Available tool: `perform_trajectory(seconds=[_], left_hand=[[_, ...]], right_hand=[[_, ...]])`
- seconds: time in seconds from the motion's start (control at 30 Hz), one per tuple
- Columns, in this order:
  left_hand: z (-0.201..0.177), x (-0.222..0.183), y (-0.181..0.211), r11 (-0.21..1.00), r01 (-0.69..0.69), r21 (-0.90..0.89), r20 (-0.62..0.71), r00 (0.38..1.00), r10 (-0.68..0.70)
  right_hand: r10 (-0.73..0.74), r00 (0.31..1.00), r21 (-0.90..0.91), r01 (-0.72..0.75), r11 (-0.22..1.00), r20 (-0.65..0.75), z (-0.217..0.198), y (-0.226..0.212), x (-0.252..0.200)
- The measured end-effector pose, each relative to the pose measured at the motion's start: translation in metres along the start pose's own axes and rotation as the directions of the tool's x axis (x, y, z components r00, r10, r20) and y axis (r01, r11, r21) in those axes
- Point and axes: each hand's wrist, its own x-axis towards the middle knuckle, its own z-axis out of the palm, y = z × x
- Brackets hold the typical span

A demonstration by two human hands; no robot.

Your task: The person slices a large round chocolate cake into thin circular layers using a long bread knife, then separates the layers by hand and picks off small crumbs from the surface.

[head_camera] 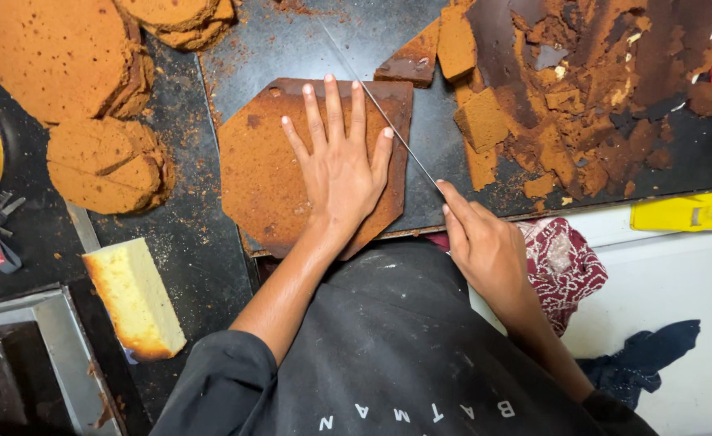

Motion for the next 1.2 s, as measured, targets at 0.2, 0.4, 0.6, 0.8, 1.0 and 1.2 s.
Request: perform_trajectory(seconds=[0.2,0.4,0.6,0.8,1.0,1.2], left_hand=[[0.000,0.000,0.002,1.000,-0.011,0.005,-0.039,0.999,0.012],[-0.003,0.000,0.003,1.000,-0.007,0.005,-0.040,0.999,0.008],[-0.002,-0.001,0.003,1.000,-0.016,0.001,-0.061,0.998,0.016],[0.001,0.003,0.002,1.000,-0.022,-0.007,-0.083,0.996,0.022],[0.000,0.003,0.001,0.999,-0.025,-0.022,-0.099,0.995,0.022],[0.002,0.001,0.000,1.000,-0.018,-0.010,-0.095,0.995,0.016]], right_hand=[[-0.021,0.999,0.048,0.019,0.999,0.036,-0.002,0.003,0.015],[-0.018,0.999,0.079,0.016,0.997,0.030,0.002,0.004,0.016],[0.048,0.997,0.015,-0.049,0.999,0.053,0.001,0.006,0.005],[-0.039,0.999,-0.055,0.039,0.998,0.008,0.007,0.007,0.012],[-0.026,0.999,0.015,0.026,1.000,-0.027,0.001,0.004,0.004],[-0.101,0.992,-0.022,0.099,0.995,-0.071,0.023,0.004,0.030]])
